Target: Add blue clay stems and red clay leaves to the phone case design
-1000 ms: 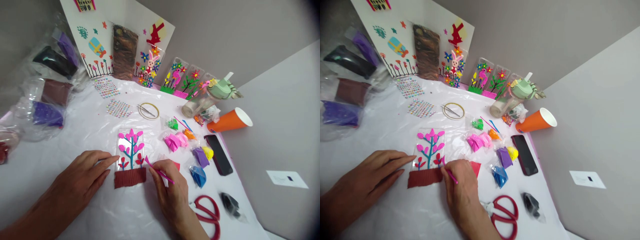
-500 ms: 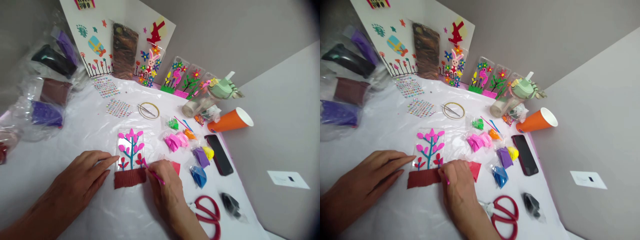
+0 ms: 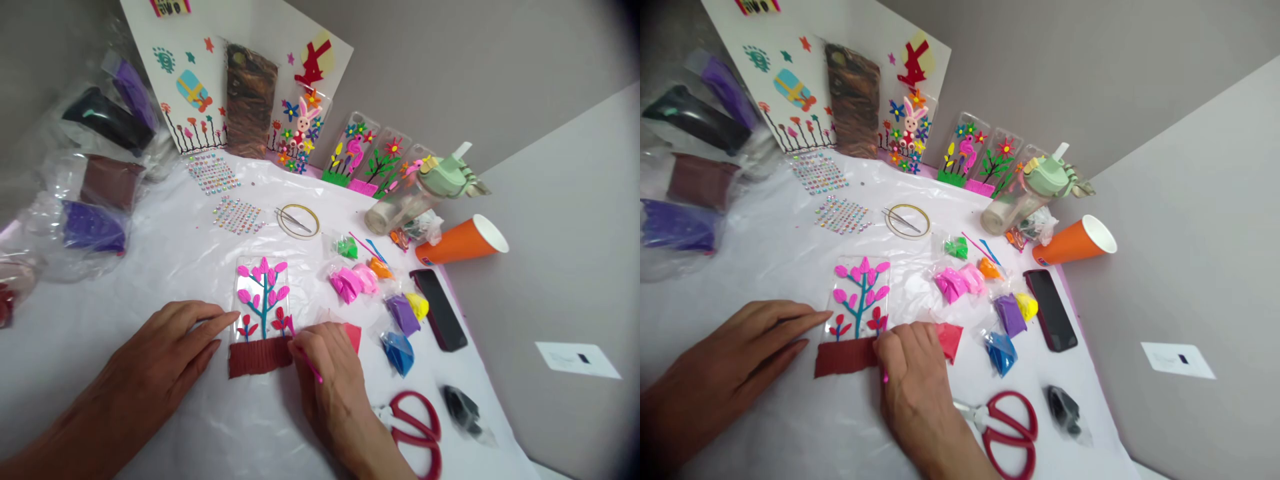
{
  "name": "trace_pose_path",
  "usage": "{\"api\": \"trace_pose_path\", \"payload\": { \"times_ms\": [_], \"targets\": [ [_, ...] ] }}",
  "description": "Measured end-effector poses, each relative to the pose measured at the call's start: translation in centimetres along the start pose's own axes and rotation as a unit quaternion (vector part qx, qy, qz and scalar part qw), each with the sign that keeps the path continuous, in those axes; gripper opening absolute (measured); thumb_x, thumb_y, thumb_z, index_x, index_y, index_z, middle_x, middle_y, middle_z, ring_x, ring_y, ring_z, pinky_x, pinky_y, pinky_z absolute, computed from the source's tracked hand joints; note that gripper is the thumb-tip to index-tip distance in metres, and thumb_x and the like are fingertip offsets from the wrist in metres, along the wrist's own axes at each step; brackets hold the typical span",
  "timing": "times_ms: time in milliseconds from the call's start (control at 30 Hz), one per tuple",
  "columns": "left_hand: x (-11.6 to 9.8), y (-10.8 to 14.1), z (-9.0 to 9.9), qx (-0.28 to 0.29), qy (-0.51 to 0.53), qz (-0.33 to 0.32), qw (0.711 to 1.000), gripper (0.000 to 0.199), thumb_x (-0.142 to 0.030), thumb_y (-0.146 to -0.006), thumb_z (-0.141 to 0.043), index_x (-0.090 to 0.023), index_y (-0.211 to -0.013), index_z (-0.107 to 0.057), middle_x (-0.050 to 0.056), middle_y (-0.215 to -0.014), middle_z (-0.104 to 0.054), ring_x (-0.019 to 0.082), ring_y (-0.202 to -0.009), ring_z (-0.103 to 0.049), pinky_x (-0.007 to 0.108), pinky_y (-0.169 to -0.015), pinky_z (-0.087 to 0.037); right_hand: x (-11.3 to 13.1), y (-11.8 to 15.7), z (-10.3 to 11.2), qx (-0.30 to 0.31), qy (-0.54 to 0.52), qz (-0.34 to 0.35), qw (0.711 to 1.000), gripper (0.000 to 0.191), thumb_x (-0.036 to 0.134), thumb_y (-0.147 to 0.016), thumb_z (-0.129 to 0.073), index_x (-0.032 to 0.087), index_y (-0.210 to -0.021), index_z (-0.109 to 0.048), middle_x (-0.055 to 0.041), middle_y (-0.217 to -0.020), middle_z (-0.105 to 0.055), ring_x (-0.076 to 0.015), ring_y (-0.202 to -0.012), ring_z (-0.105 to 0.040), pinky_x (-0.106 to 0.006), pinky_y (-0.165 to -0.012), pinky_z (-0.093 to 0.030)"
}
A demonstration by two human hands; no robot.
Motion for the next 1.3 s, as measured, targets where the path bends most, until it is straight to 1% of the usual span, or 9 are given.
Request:
{"api": "trace_pose_path", "payload": {
  "times_ms": [67, 267, 433, 567, 733, 833, 1033, 1200, 1300],
  "targets": [
    [0.0, 0.1, -0.1, 0.006, 0.0, -0.002, 1.0, 0.036, -0.032, -0.104, -0.044, -0.036, -0.137, -0.055, 0.002, -0.125, -0.064, 0.024, -0.115, -0.06, 0.039, -0.1, -0.049, 0.0, 0.0, 0.2, 0.001, -0.004, -0.004, 1.0, 0.021, 0.001, -0.096, -0.042, 0.021, -0.096, -0.049, -0.004, -0.083, -0.062, -0.0199, -0.074, -0.052, -0.032, -0.072, -0.043],
    [-0.3, 0.2, 0.0, 0.007, -0.002, -0.016, 1.0, 0.034, -0.031, -0.105, -0.043, -0.033, -0.137, -0.054, 0.003, -0.125, -0.061, 0.023, -0.115, -0.057, 0.038, -0.102, -0.045, 0.2, 0.0, -0.2, 0.02, -0.009, -0.003, 1.0, 0.022, -0.001, -0.094, -0.044, 0.021, -0.095, -0.048, -0.0035, -0.083, -0.061, -0.0197, -0.075, -0.052, -0.031, -0.072, -0.043],
    [-0.8, -0.1, 0.2, 0.004, -0.005, -0.033, 0.999, 0.033, -0.029, -0.106, -0.041, -0.029, -0.137, -0.053, 0.003, -0.125, -0.058, 0.021, -0.115, -0.054, 0.035, -0.103, -0.04, 0.8, -0.2, -0.5, 0.029, 0.011, 0.023, 0.999, 0.024, -0.002, -0.091, -0.042, 0.021, -0.091, -0.048, -0.0028, -0.078, -0.058, -0.02, -0.072, -0.051, -0.032, -0.069, -0.041],
    [-0.9, -0.3, 0.0, 0.014, -0.009, -0.031, 0.999, 0.032, -0.027, -0.106, -0.042, -0.029, -0.137, -0.052, 0.002, -0.126, -0.057, 0.019, -0.117, -0.052, 0.033, -0.105, -0.038, 1.2, -0.2, -0.7, 0.045, 0.025, 0.032, 0.998, 0.026, -0.004, -0.087, -0.042, 0.021, -0.09, -0.048, -0.0029, -0.077, -0.057, -0.0201, -0.071, -0.05, -0.032, -0.068, -0.04],
    [-0.9, -0.3, 0.1, 0.018, -0.008, -0.027, 0.999, 0.033, -0.027, -0.106, -0.042, -0.029, -0.138, -0.051, 0.002, -0.126, -0.057, 0.019, -0.117, -0.051, 0.032, -0.105, -0.038, 0.1, 0.0, 0.6, -0.027, -0.006, -0.004, 1.0, 0.021, 0.0, -0.093, -0.044, 0.021, -0.095, -0.049, -0.0026, -0.08, -0.059, -0.0188, -0.072, -0.05, -0.031, -0.069, -0.041],
    [-0.9, -0.2, 0.1, 0.017, -0.006, -0.03, 0.999, 0.034, -0.027, -0.106, -0.044, -0.03, -0.138, -0.051, 0.002, -0.126, -0.058, 0.02, -0.117, -0.053, 0.032, -0.104, -0.039, -0.2, -0.1, 0.8, -0.046, -0.003, -0.009, 0.999, 0.02, 0.002, -0.096, -0.044, 0.021, -0.097, -0.05, -0.003, -0.08, -0.06, -0.0188, -0.072, -0.051, -0.03, -0.068, -0.04],
    [-0.5, 0.0, 0.0, 0.019, -0.001, -0.016, 1.0, 0.034, -0.03, -0.105, -0.044, -0.032, -0.138, -0.053, 0.002, -0.126, -0.06, 0.021, -0.117, -0.054, 0.034, -0.104, -0.04, -0.4, -0.3, 0.2, -0.032, 0.001, -0.004, 0.999, 0.023, 0.001, -0.098, -0.04, 0.022, -0.095, -0.051, -0.0022, -0.082, -0.062, -0.0182, -0.072, -0.053, -0.03, -0.069, -0.042],
    [-0.6, -0.1, 0.0, 0.014, -0.006, -0.021, 1.0, 0.034, -0.028, -0.106, -0.043, -0.031, -0.138, -0.052, 0.001, -0.125, -0.058, 0.02, -0.117, -0.053, 0.033, -0.105, -0.039, -0.5, -0.3, -0.6, 0.004, 0.0, -0.007, 1.0, 0.026, -0.001, -0.097, -0.038, 0.021, -0.093, -0.05, -0.0023, -0.082, -0.062, -0.0188, -0.072, -0.052, -0.032, -0.07, -0.041],
    [-0.8, -0.2, 0.0, 0.017, -0.01, -0.025, 0.999, 0.033, -0.028, -0.106, -0.043, -0.03, -0.138, -0.05, 0.001, -0.126, -0.057, 0.019, -0.117, -0.052, 0.033, -0.105, -0.038, -0.4, -0.3, -0.5, 0.003, 0.004, -0.001, 1.0, 0.027, -0.002, -0.096, -0.038, 0.022, -0.093, -0.049, -0.0026, -0.082, -0.062, -0.019, -0.072, -0.052, -0.032, -0.072, -0.041]
  ]
}}
Point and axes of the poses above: each hand's wrist, its own y-axis away from the middle knuckle, its own z-axis out of the back of the hand, x = y × z, the point moved 10 cm from there along -y, towards the middle knuckle
